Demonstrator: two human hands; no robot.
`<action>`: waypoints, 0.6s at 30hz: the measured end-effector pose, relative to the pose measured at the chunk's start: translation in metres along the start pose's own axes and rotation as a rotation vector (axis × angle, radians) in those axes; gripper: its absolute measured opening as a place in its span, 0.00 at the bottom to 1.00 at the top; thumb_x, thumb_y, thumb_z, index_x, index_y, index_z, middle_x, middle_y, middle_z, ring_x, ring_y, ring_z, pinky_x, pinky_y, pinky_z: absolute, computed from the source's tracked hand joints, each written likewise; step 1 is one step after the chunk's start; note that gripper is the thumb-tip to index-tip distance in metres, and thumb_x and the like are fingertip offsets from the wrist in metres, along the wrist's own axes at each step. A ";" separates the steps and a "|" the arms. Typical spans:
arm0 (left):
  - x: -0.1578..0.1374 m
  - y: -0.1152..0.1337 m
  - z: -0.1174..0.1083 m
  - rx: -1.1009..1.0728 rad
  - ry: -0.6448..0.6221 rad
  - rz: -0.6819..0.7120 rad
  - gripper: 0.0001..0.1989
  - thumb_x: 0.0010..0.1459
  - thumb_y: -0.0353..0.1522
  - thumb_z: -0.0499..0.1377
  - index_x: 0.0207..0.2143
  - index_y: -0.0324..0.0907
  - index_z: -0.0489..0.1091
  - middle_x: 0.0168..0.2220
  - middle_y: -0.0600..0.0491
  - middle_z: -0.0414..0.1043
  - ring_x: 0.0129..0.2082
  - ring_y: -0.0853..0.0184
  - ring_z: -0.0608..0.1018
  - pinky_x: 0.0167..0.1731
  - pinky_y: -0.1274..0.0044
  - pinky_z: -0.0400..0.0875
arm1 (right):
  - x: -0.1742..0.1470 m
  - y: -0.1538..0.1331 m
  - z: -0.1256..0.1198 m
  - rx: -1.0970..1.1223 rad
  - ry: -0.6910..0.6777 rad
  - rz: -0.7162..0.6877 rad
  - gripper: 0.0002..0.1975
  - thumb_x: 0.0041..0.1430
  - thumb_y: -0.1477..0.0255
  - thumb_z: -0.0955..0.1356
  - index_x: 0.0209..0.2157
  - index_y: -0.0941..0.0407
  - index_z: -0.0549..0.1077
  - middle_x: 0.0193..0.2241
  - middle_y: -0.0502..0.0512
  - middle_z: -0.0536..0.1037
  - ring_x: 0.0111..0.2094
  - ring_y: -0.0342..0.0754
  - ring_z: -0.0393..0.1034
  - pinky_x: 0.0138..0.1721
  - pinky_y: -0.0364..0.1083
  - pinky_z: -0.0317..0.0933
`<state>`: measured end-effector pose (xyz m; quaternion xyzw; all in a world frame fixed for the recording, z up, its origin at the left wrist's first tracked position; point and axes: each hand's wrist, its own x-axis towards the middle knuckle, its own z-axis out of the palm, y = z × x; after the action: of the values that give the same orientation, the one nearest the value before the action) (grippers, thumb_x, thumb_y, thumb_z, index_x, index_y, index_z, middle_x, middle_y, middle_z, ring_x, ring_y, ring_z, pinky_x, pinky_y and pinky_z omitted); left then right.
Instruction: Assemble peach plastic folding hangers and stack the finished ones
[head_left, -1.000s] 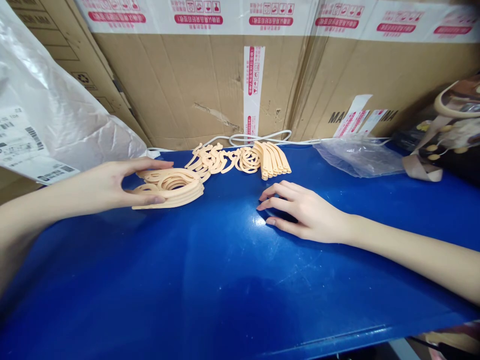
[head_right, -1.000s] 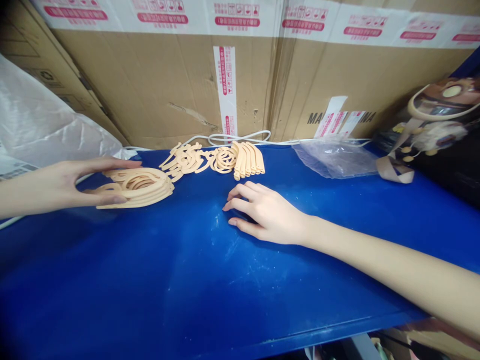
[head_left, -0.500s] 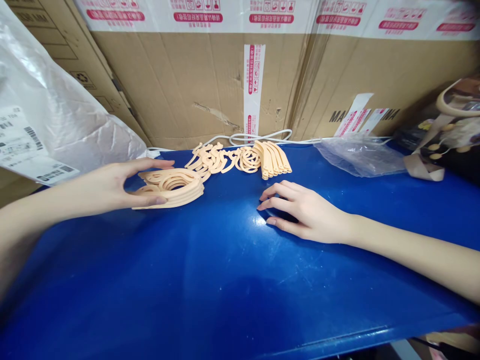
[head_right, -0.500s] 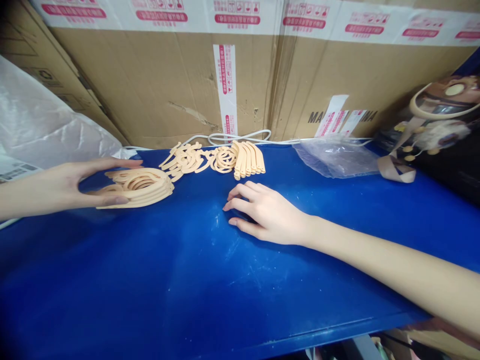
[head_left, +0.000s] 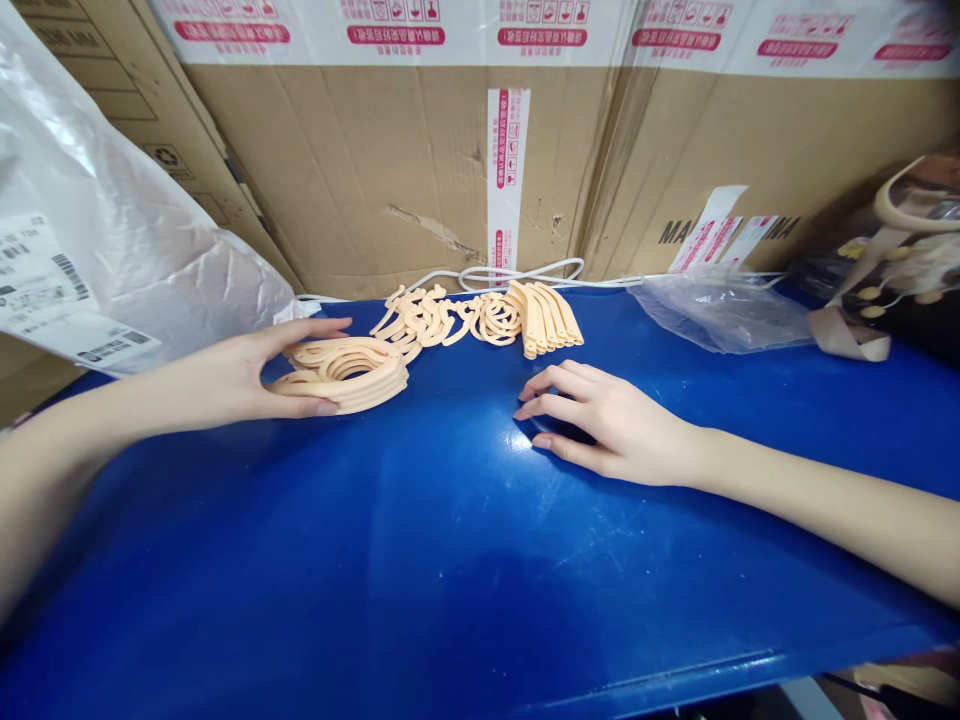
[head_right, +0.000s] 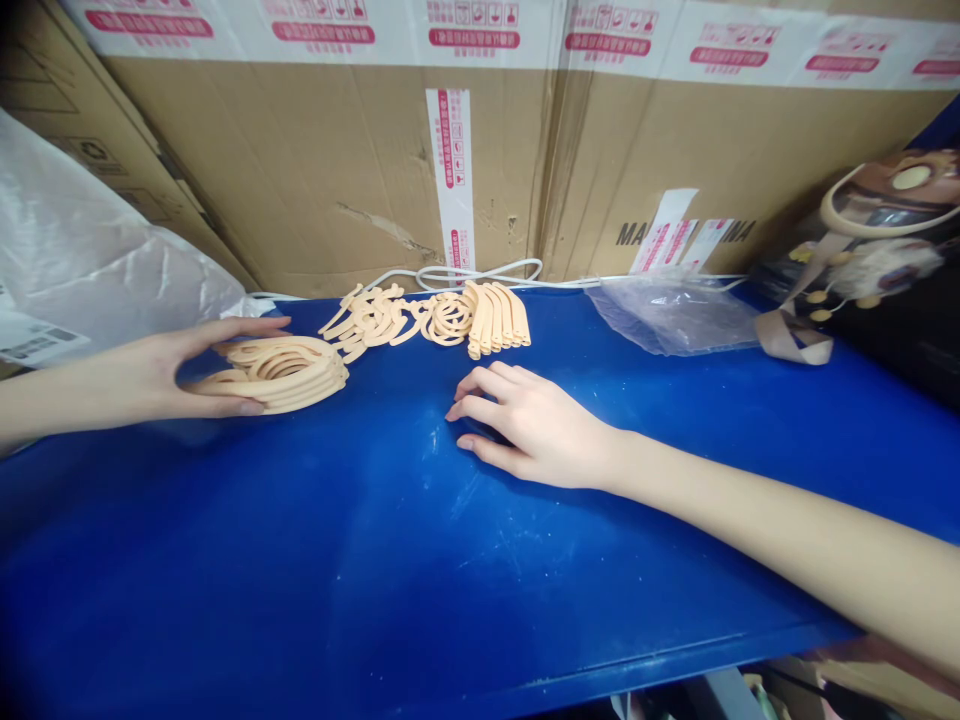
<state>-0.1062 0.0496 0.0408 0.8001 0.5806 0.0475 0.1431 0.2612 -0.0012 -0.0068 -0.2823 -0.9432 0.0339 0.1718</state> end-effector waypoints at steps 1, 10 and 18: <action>0.001 -0.001 0.001 -0.004 -0.007 0.002 0.49 0.43 0.56 0.60 0.64 0.51 0.50 0.62 0.54 0.60 0.57 0.56 0.68 0.57 0.67 0.62 | 0.000 0.000 0.000 0.000 -0.001 0.000 0.13 0.65 0.66 0.62 0.47 0.57 0.71 0.47 0.58 0.71 0.46 0.50 0.65 0.49 0.51 0.61; 0.002 -0.002 0.001 -0.035 0.001 0.002 0.49 0.44 0.53 0.61 0.65 0.50 0.46 0.59 0.51 0.64 0.56 0.56 0.70 0.57 0.66 0.62 | 0.000 0.000 0.000 -0.008 -0.006 -0.002 0.13 0.65 0.66 0.62 0.47 0.57 0.71 0.47 0.59 0.71 0.46 0.50 0.65 0.49 0.51 0.61; 0.000 0.002 -0.001 0.006 0.007 -0.014 0.48 0.44 0.52 0.60 0.65 0.49 0.46 0.59 0.51 0.63 0.55 0.55 0.71 0.55 0.69 0.64 | 0.000 0.000 0.000 -0.013 -0.004 -0.005 0.13 0.65 0.66 0.61 0.47 0.57 0.71 0.47 0.59 0.71 0.46 0.50 0.65 0.48 0.51 0.61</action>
<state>-0.1042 0.0492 0.0420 0.7963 0.5868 0.0475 0.1392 0.2609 -0.0015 -0.0065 -0.2811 -0.9444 0.0280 0.1680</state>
